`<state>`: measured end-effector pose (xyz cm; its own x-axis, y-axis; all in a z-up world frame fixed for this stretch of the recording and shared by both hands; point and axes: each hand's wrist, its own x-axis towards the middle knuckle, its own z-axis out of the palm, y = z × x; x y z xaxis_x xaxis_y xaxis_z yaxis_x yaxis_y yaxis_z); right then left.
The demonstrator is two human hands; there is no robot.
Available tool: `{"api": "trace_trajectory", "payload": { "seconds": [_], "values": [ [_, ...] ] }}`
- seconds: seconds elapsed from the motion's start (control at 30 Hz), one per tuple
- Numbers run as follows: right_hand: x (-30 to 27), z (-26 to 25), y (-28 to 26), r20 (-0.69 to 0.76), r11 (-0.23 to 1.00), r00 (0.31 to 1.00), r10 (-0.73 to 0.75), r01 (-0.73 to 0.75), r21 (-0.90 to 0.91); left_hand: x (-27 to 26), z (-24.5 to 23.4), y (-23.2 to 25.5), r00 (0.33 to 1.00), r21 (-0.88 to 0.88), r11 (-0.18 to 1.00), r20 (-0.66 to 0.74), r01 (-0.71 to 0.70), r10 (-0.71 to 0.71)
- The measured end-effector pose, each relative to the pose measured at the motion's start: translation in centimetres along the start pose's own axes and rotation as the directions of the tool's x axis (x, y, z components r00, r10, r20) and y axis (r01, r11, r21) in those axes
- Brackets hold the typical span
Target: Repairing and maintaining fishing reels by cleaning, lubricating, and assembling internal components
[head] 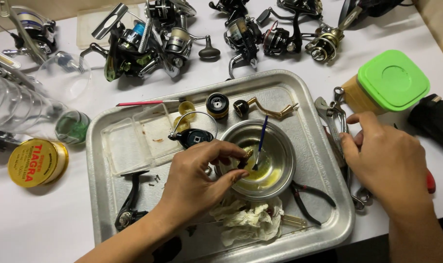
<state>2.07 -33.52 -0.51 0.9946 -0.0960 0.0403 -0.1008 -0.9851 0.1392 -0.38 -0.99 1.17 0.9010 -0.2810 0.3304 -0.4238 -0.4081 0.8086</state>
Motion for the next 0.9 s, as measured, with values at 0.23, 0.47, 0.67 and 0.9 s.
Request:
{"api": "trace_trajectory", "payload": {
  "seconds": [0.23,0.47,0.67,0.9],
  "values": [
    [0.5,-0.9,-1.6,0.117,0.996,0.991,0.059,-0.067,0.062,-0.2,-0.2,0.2,1.0,-0.039,0.999,-0.03,0.01,-0.011],
    [1.0,0.2,-0.9,0.092,0.964,0.986,0.138,-0.155,0.216,-0.3,-0.3,-0.2,0.999,-0.107,0.994,-0.039,-0.001,-0.003],
    [-0.2,-0.4,-0.3,-0.005,0.856,0.976,0.219,-0.19,0.48,-0.1,-0.8,0.0,0.998,-0.178,0.984,-0.058,-0.022,0.011],
    [-2.5,-0.6,0.6,-0.219,0.787,0.955,0.199,-0.023,0.617,-0.3,-0.9,0.3,0.997,-0.241,0.97,-0.079,-0.01,-0.009]
  ]
}}
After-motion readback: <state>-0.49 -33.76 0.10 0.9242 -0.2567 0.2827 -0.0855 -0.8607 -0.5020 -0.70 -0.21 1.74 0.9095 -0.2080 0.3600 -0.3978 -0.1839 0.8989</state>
